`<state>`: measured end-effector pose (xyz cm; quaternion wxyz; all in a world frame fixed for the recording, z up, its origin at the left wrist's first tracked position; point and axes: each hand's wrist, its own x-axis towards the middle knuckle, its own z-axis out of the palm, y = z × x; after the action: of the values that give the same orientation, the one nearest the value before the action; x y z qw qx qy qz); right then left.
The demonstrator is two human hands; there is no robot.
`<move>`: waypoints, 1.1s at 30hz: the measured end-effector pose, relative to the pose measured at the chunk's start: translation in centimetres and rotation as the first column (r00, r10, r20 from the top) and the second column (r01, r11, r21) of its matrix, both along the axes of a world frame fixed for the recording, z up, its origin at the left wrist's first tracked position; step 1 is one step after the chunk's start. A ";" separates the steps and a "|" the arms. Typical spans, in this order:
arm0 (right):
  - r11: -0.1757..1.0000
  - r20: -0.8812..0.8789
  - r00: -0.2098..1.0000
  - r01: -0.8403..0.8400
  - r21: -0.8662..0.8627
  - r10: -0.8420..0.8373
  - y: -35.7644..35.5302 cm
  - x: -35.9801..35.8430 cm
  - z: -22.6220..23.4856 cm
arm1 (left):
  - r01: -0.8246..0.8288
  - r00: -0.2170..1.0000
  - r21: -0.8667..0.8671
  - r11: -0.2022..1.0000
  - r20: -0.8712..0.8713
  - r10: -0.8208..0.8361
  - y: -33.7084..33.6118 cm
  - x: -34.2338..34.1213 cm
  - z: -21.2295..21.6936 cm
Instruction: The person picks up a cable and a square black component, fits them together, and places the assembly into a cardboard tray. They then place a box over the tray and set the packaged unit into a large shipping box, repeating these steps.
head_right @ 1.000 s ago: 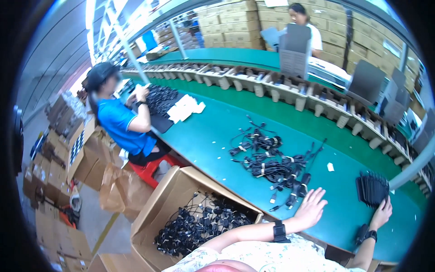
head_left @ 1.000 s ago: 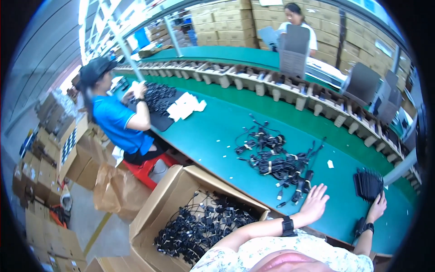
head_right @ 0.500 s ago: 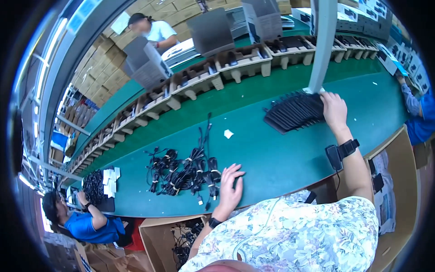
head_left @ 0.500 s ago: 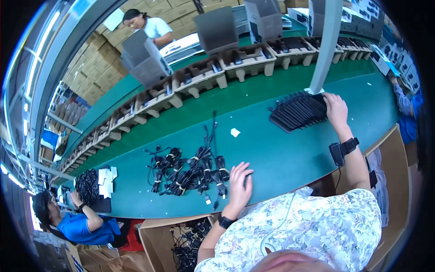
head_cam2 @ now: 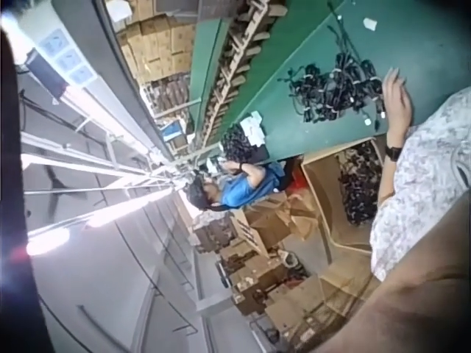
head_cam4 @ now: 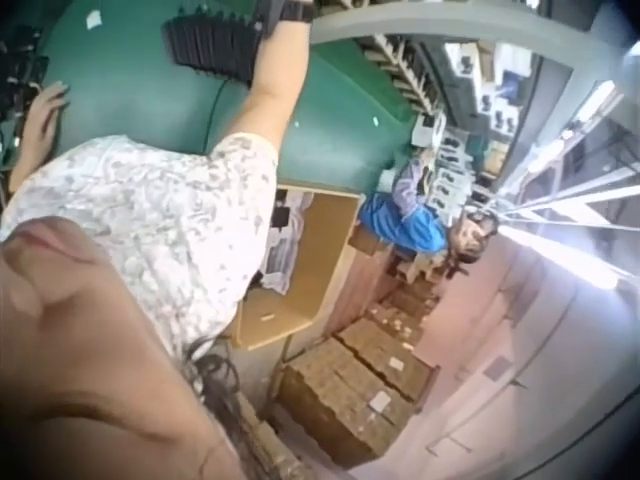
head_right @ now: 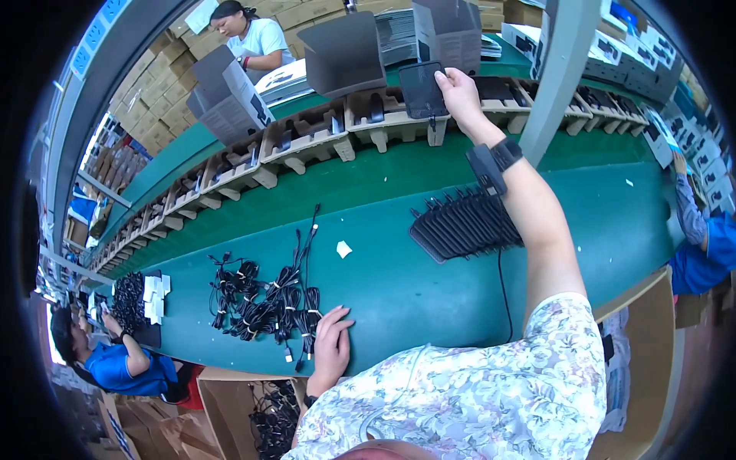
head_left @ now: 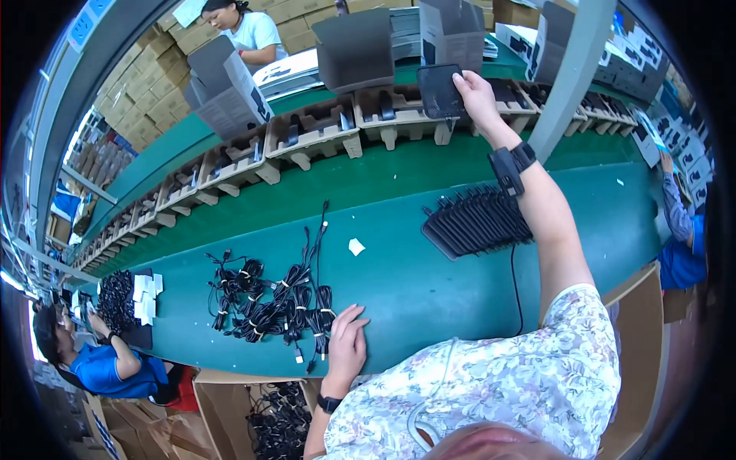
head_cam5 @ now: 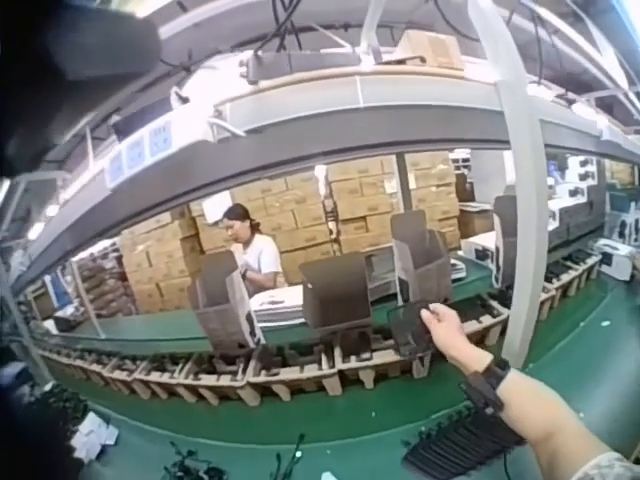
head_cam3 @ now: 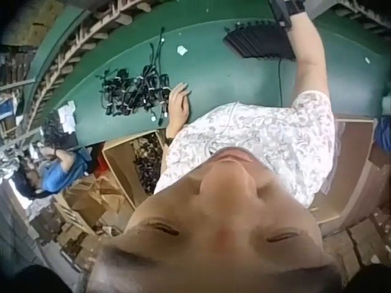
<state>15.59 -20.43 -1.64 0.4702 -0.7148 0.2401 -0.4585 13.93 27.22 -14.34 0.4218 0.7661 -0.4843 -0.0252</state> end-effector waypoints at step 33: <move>0.746 -0.822 0.313 -0.352 -0.565 -0.475 -4.2 9.8 -1.5 | -0.044 0.988 0.001 0.999 -0.145 0.044 0.3 1.5 -0.8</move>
<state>25.43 -24.67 -3.11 -0.0698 -0.9454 0.3177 -0.0214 15.40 27.52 -15.18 0.4573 0.7723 -0.4352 -0.0711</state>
